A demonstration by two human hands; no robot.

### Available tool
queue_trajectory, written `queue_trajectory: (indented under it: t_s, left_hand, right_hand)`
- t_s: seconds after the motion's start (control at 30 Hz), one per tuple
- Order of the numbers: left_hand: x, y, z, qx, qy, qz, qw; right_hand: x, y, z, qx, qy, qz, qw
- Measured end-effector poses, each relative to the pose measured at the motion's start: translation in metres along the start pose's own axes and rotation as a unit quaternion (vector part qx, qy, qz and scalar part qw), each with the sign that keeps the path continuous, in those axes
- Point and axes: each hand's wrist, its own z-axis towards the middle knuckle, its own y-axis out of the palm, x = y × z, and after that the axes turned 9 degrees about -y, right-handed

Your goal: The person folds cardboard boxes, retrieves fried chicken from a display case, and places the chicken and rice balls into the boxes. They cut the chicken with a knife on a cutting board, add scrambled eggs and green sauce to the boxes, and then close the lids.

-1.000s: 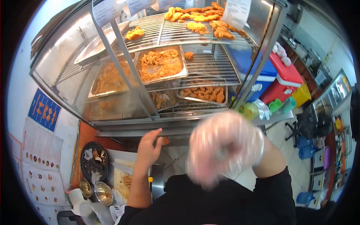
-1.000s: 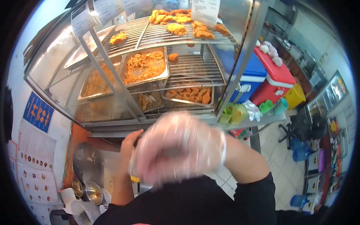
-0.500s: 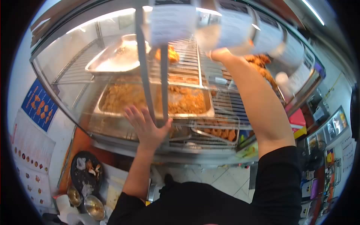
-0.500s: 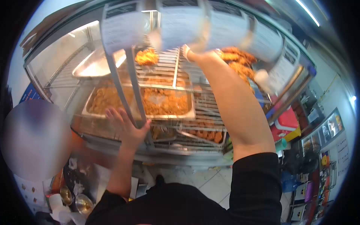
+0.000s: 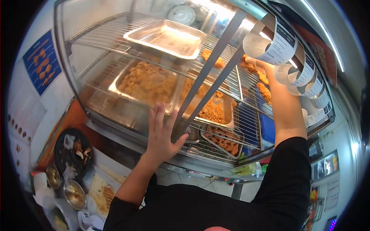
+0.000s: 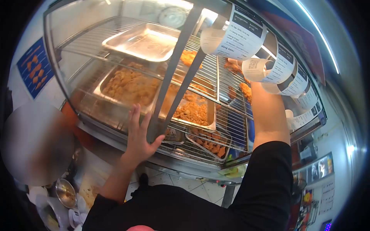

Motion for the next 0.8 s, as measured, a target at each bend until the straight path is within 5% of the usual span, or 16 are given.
queue_trajectory:
  t_s: [0.1,0.2,0.27,0.3,0.33,0.4,0.53,0.7,0.8]
  left_hand:
    - [0.030,-0.012,-0.067,-0.014,-0.075,-0.131,0.988]
    - [0.060,-0.023,-0.153,-0.101,-0.140,-0.105,0.979]
    - [0.074,-0.029,-0.200,-0.116,-0.207,-0.098,0.967]
    - [0.077,-0.031,-0.230,-0.141,-0.230,-0.071,0.960]
    - [0.094,-0.037,-0.271,-0.168,-0.271,-0.045,0.947]
    - [0.125,-0.060,-0.307,-0.148,-0.339,-0.017,0.929]
    - [0.169,-0.102,-0.340,-0.153,-0.412,0.008,0.898]
    - [0.174,-0.129,-0.364,-0.147,-0.393,0.020,0.907]
    - [0.172,-0.158,-0.373,-0.165,-0.373,0.017,0.913]
  right_hand:
    - [0.020,0.029,0.016,0.038,-0.064,-0.064,0.995]
    - [0.071,0.065,0.049,0.095,-0.170,-0.127,0.973]
    - [0.104,0.083,0.088,0.121,-0.195,0.106,0.968]
    - [0.013,0.033,0.005,0.019,0.007,0.228,0.973]
    - [-0.060,-0.005,-0.081,0.094,-0.100,0.210,0.968]
    - [0.016,0.026,0.003,0.075,-0.080,0.133,0.985]
    - [0.042,0.032,-0.028,0.134,-0.234,0.294,0.917]
    - [0.007,0.021,-0.127,0.176,-0.319,0.423,0.829]
    - [-0.043,0.029,-0.195,0.200,-0.346,0.339,0.852]
